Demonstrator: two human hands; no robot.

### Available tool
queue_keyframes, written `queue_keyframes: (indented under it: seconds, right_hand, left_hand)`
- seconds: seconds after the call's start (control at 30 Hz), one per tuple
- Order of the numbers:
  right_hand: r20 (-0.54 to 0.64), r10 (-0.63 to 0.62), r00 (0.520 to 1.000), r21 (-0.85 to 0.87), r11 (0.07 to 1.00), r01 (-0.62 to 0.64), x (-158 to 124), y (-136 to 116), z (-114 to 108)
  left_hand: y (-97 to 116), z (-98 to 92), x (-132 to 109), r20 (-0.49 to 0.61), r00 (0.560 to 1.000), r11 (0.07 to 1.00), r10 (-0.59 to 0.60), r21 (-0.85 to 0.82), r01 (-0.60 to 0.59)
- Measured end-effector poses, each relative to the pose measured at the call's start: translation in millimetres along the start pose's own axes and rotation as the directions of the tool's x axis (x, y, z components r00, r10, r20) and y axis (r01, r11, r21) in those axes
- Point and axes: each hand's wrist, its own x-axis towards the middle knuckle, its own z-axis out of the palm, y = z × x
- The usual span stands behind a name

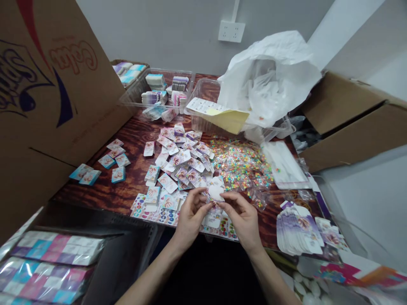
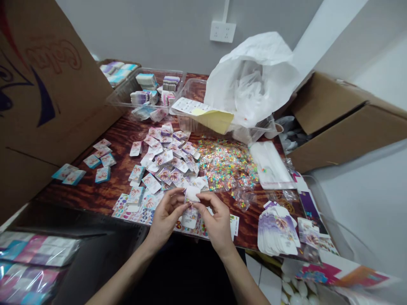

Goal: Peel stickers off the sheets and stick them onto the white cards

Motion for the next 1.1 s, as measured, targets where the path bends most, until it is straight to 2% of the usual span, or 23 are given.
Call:
queue_keyframes:
  seconds: [0.07,0.2,0.27,0.37,0.53,0.87,1.0,1.1]
  right_hand:
    - [0.062,-0.018,0.998,-0.004,1.000,0.018,1,0,-4]
    - [0.149,0.001,0.989,-0.021,1.000,0.002,5,2,-12]
    - [0.138,0.062,0.989,0.039,0.997,-0.068,6,2,-13]
    - [0.133,0.138,0.981,0.101,0.983,-0.152,6,-1,-13]
    - [0.221,0.105,0.970,-0.010,0.994,-0.105,4,-8,-15]
    - [0.152,0.164,0.975,-0.066,0.986,-0.156,3,-2,-12]
    - [0.115,0.239,0.964,0.064,0.967,-0.248,4,5,-12]
    - [0.109,0.245,0.963,0.138,0.956,-0.259,5,8,-11]
  left_hand:
    - [-3,-1.9,-3,-0.017,0.998,0.995,0.064,0.080,-0.063]
    - [-2,-8.2,-5,0.116,0.992,0.969,0.057,0.231,-0.082]
    - [1,-9.6,-4,0.155,0.988,0.975,0.020,0.218,-0.053]
    - [4,-8.6,-3,0.145,0.989,0.980,-0.004,0.200,-0.026]
    - [3,-5.5,-5,0.132,0.991,0.994,-0.012,0.106,-0.002]
    - [2,-8.6,-7,0.167,0.986,0.976,-0.017,0.215,-0.019]
    - [4,-9.9,-7,0.197,0.980,0.964,-0.007,0.261,-0.045]
    - [5,-10.9,-7,0.209,0.978,0.967,0.016,0.244,-0.068]
